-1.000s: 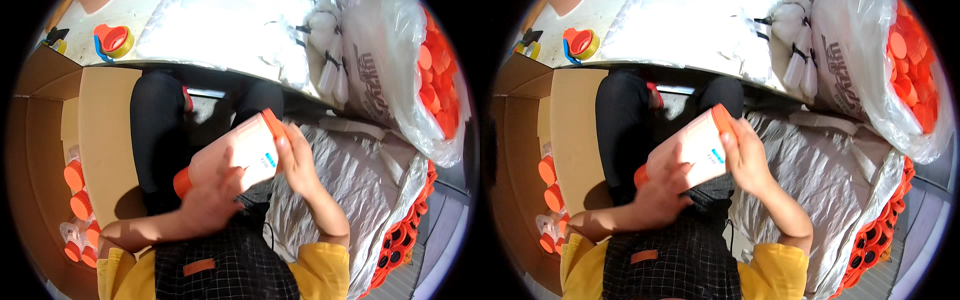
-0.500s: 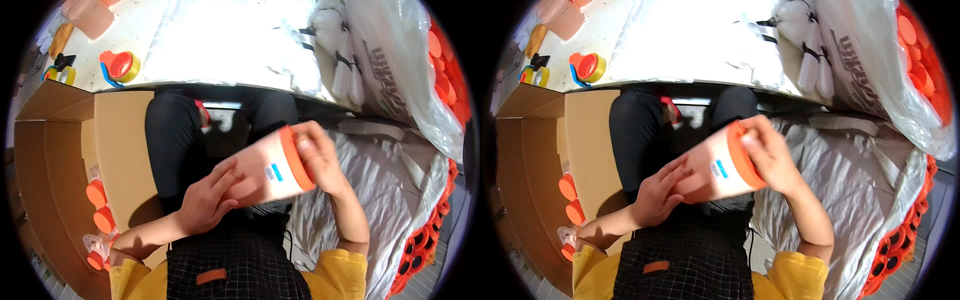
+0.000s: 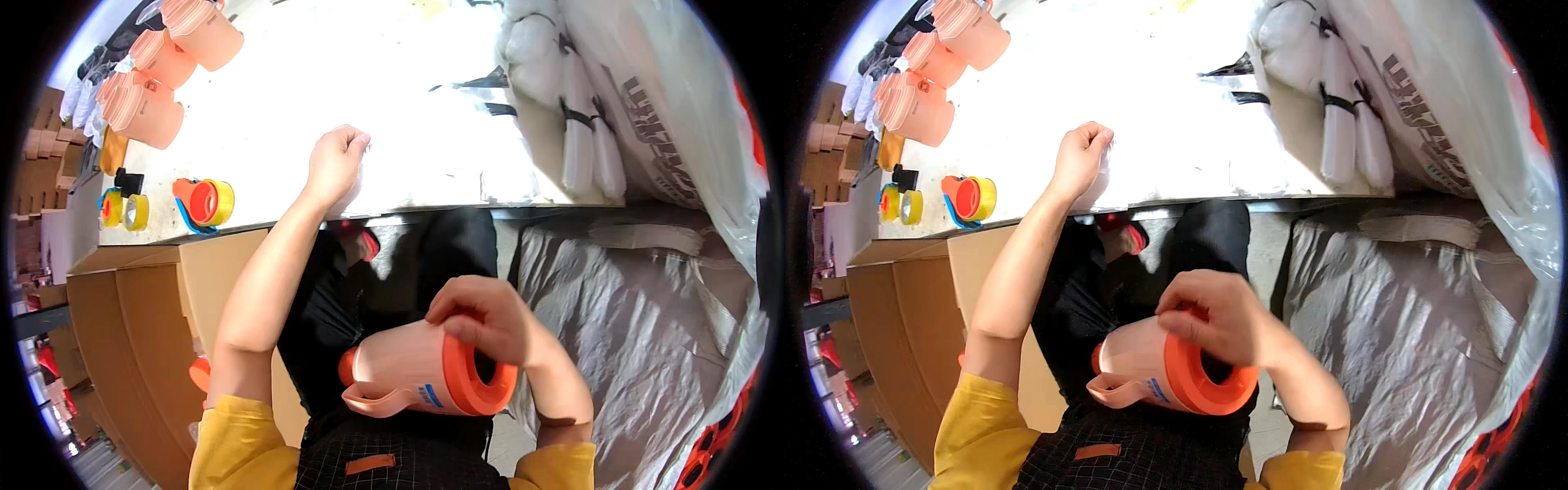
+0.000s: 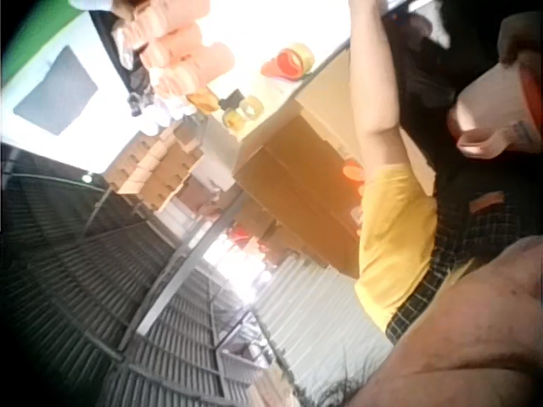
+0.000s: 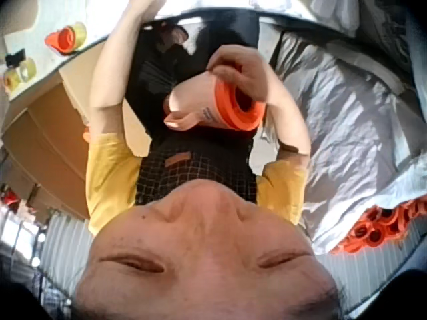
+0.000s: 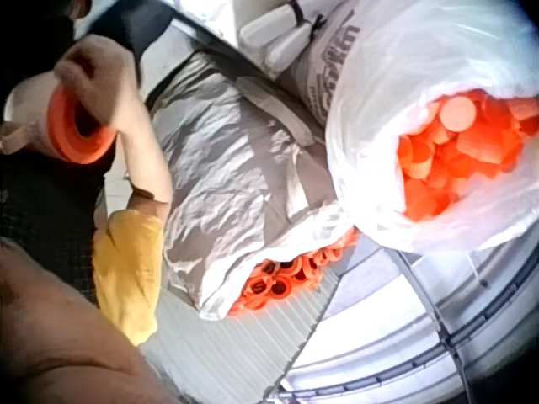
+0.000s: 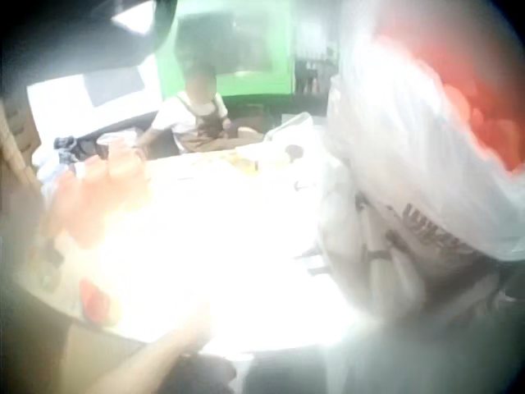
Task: The person picks up plastic bottles and orange caps, fits the caps onto the bottles, places the bottles into plastic bags, and then places the bagged bottles into a cardboard box.
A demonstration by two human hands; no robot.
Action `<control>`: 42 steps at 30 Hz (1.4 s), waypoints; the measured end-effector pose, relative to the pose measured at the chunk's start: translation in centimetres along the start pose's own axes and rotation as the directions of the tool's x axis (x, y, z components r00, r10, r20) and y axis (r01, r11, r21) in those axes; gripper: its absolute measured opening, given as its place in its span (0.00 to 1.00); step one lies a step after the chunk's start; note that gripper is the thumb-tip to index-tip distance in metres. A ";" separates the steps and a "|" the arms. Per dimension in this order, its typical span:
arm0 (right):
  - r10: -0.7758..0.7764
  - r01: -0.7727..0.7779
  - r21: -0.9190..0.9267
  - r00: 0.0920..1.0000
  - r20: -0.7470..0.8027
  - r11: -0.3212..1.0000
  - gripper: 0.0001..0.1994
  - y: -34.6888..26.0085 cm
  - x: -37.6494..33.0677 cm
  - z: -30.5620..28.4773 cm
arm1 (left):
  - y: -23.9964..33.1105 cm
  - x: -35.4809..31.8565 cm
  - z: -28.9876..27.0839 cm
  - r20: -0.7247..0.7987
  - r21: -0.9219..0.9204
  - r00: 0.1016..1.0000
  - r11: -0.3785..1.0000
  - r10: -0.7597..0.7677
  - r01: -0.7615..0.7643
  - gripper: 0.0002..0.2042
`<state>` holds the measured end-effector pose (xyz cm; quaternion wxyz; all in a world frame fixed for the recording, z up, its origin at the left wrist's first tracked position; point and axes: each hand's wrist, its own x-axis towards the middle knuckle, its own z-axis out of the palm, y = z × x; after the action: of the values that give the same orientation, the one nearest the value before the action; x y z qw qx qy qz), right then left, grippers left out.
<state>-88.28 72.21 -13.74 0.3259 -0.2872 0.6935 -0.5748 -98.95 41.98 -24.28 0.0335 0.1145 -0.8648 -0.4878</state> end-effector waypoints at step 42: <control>-0.046 0.124 -0.251 0.954 0.297 0.960 0.32 6.3 -1.8 18.8 | -2.9 -40.5 -7.6 -0.285 -0.199 0.949 0.977 -0.136 0.080 0.29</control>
<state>-72.65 63.26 -22.15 0.3566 -0.4388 0.6965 -0.4419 -57.87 43.48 -20.61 0.1466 0.2304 -0.7931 -0.5444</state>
